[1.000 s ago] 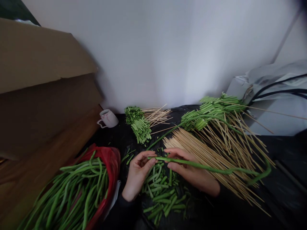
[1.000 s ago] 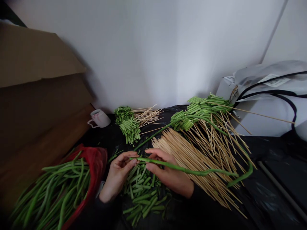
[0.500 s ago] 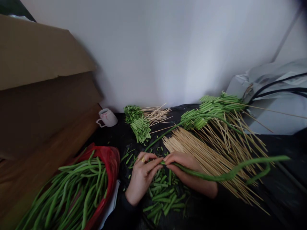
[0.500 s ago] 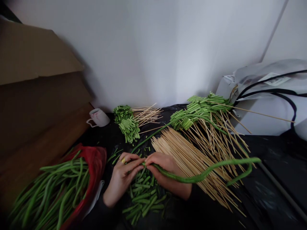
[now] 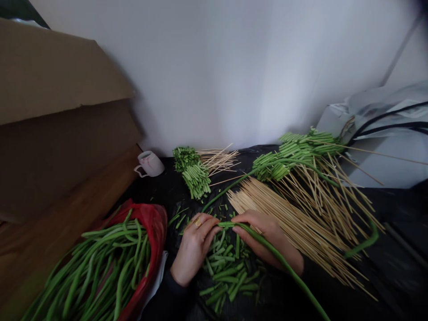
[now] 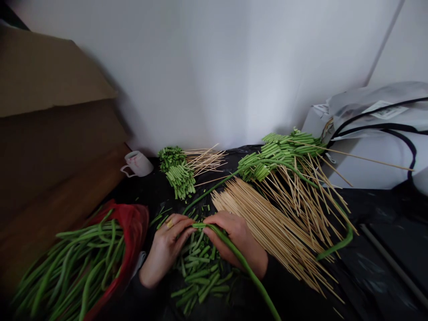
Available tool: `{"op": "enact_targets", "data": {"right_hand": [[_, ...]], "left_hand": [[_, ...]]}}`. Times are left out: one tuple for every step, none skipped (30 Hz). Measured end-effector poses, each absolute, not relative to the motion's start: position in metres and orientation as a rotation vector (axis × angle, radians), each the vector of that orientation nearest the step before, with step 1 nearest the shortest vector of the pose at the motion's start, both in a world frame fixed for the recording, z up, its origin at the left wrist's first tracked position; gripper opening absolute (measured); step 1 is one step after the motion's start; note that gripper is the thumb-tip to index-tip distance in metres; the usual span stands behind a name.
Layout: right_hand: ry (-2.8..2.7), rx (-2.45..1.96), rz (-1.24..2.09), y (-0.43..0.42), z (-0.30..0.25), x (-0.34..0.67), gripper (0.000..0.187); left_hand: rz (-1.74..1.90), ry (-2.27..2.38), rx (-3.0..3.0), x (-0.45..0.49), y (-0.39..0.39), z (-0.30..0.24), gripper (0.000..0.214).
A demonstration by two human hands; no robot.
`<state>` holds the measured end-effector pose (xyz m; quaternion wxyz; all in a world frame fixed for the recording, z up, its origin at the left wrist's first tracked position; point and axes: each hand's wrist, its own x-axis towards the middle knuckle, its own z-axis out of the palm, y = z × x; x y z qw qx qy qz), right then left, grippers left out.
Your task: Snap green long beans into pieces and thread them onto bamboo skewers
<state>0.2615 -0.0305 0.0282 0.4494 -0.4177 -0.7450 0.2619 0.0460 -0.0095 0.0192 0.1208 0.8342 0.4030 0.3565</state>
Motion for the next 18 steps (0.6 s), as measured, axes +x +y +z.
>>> {"op": "enact_targets", "data": {"right_hand": [[-1.812, -1.055, 0.67, -0.031, 0.029, 0.262, 0.013], [-1.776, -1.075, 0.702, -0.031, 0.03, 0.262, 0.013], [-1.739, -1.089, 0.744, -0.031, 0.031, 0.262, 0.013], [-1.703, -1.095, 0.793, -0.03, 0.031, 0.262, 0.013], [-1.667, -1.097, 0.846, -0.03, 0.031, 0.262, 0.014], [-1.629, -1.096, 0.893, -0.03, 0.03, 0.262, 0.014], [-1.59, -1.096, 0.93, -0.03, 0.029, 0.261, 0.015], [-1.557, -1.099, 0.954, -0.03, 0.027, 0.26, 0.015], [-1.53, -1.108, 0.966, -0.03, 0.024, 0.259, 0.015], [-1.512, -1.116, 0.97, -0.031, 0.021, 0.257, 0.016], [-1.503, -1.123, 0.974, -0.031, 0.018, 0.255, 0.016], [-1.5, -1.124, 0.978, -0.031, 0.015, 0.253, 0.017], [-1.499, -1.122, 0.981, -0.032, 0.013, 0.25, 0.018], [-1.499, -1.119, 0.975, -0.032, 0.011, 0.248, 0.018], [-1.505, -1.116, 0.959, -0.033, 0.009, 0.246, 0.017], [-1.519, -1.113, 0.935, -0.034, 0.008, 0.243, 0.017], [-1.54, -1.113, 0.905, -0.035, 0.007, 0.241, 0.016], [-1.566, -1.111, 0.872, -0.036, 0.006, 0.239, 0.015]], "left_hand": [[1.035, 1.175, 2.412, 0.046, -0.01, 0.02, 0.009], [1.036, 1.173, 2.373, 0.046, -0.011, 0.021, 0.009], [1.044, 1.168, 2.322, 0.047, -0.011, 0.022, 0.008], [1.056, 1.161, 2.263, 0.047, -0.012, 0.023, 0.007], [1.075, 1.152, 2.2, 0.048, -0.012, 0.024, 0.006], [1.102, 1.142, 2.134, 0.049, -0.012, 0.025, 0.006], [1.133, 1.134, 2.067, 0.05, -0.012, 0.026, 0.006], [1.169, 1.127, 1.998, 0.05, -0.012, 0.026, 0.007], [1.203, 1.124, 1.926, 0.052, -0.012, 0.026, 0.008], [1.234, 1.125, 1.85, 0.053, -0.011, 0.024, 0.01], [1.255, 1.126, 1.768, 0.054, -0.011, 0.022, 0.011], [1.268, 1.127, 1.674, 0.055, -0.011, 0.02, 0.013], [1.272, 1.122, 1.571, 0.057, -0.012, 0.017, 0.014], [1.276, 1.115, 1.459, 0.059, -0.012, 0.013, 0.016], [1.28, 1.104, 1.344, 0.061, -0.012, 0.01, 0.018], [1.285, 1.086, 1.229, 0.064, -0.013, 0.007, 0.02], [1.289, 1.063, 1.118, 0.067, -0.014, 0.005, 0.023], [1.295, 1.038, 1.013, 0.07, -0.014, 0.004, 0.026]]}}
